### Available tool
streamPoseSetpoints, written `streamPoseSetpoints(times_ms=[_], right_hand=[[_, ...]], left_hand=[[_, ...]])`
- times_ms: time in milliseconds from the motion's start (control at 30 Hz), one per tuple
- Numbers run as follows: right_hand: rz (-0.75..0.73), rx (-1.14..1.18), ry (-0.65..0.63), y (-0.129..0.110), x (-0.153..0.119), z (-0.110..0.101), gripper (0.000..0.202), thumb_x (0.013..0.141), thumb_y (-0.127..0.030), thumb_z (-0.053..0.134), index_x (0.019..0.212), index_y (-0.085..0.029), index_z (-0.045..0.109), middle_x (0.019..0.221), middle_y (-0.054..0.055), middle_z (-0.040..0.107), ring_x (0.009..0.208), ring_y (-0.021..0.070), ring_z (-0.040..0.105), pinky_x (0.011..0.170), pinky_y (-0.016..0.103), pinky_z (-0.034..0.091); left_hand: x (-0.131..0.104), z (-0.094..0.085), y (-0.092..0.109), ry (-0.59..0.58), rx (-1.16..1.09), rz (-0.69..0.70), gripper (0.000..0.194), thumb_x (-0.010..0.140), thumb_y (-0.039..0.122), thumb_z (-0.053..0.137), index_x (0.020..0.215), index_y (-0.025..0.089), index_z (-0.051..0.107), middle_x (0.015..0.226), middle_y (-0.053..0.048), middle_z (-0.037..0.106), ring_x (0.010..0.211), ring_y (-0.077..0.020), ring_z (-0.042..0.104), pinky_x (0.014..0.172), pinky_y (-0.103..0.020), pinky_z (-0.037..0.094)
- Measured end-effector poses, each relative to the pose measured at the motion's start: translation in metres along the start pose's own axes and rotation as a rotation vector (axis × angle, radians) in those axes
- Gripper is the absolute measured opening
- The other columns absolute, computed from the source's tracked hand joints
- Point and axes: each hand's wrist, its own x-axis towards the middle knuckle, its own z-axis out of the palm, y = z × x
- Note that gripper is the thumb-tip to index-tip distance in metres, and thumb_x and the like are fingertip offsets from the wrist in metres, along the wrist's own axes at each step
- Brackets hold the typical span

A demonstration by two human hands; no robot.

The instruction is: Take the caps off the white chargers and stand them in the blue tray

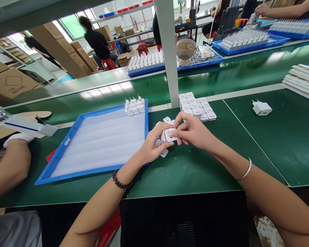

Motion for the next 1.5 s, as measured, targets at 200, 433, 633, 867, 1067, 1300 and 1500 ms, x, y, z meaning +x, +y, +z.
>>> streamPoseSetpoints(times_ms=[200,433,633,867,1067,1300,1500], right_hand=[[0.037,0.021,-0.023,0.0,0.001,0.001,0.037,0.077,-0.032,0.082,0.089,-0.021,0.049,0.049,-0.004,0.064,0.038,0.0062,0.043,0.044,0.02,0.032],[0.073,0.015,-0.013,0.0,0.002,0.001,0.043,0.074,-0.036,0.085,0.089,-0.021,0.048,0.041,-0.009,0.053,0.039,0.007,0.043,0.043,0.019,0.03],[0.06,0.128,-0.089,0.009,0.004,0.007,0.04,0.086,-0.054,0.073,0.093,-0.02,0.053,0.051,-0.005,0.058,0.046,0.0081,0.047,0.047,0.02,0.033],[0.013,0.171,0.024,0.008,0.007,0.002,0.041,0.09,-0.06,0.062,0.092,-0.019,0.059,0.056,-0.003,0.058,0.05,0.0102,0.047,0.049,0.023,0.033],[0.015,0.127,0.07,0.009,0.009,-0.003,0.044,0.088,-0.063,0.063,0.087,-0.019,0.062,0.055,-0.002,0.057,0.05,0.0104,0.047,0.049,0.024,0.032],[-0.036,0.13,0.164,0.012,0.012,-0.006,0.041,0.089,-0.06,0.064,0.089,-0.019,0.061,0.057,-0.002,0.057,0.051,0.0104,0.046,0.051,0.024,0.034],[-0.103,0.201,0.407,0.009,0.016,-0.017,0.033,0.086,-0.054,0.068,0.09,-0.022,0.059,0.055,-0.002,0.054,0.05,0.0116,0.042,0.05,0.025,0.033]], left_hand=[[-0.002,0.0,-0.002,-0.004,0.0,0.008,0.035,0.095,0.034,0.059,0.126,0.019,0.054,0.116,-0.011,0.066,0.103,-0.0229,0.061,0.09,-0.037,0.05],[-0.001,-0.001,0.0,0.006,-0.036,0.014,0.037,0.094,0.034,0.061,0.126,0.018,0.054,0.117,-0.011,0.064,0.104,-0.0225,0.061,0.09,-0.035,0.049],[0.002,0.0,0.007,0.054,-0.096,0.015,0.022,0.088,0.031,0.064,0.104,0.017,0.057,0.09,-0.004,0.066,0.08,-0.0159,0.06,0.077,-0.031,0.049],[0.003,0.002,0.011,0.123,-0.014,-0.025,0.012,0.077,0.024,0.065,0.083,0.019,0.055,0.075,0.0,0.06,0.067,-0.0127,0.053,0.066,-0.028,0.047],[0.001,0.003,0.015,0.147,-0.05,-0.075,0.015,0.09,0.03,0.06,0.08,0.018,0.059,0.077,-0.003,0.065,0.072,-0.0143,0.058,0.072,-0.03,0.048],[0.005,-0.006,0.009,0.185,-0.363,-0.397,0.042,0.093,0.05,0.054,0.071,0.016,0.065,0.067,-0.002,0.061,0.065,-0.0134,0.053,0.065,-0.029,0.043],[0.014,-0.02,0.002,0.265,-0.73,-0.607,0.048,0.089,0.057,0.05,0.073,0.016,0.066,0.065,-0.003,0.056,0.06,-0.0136,0.052,0.058,-0.028,0.038]])
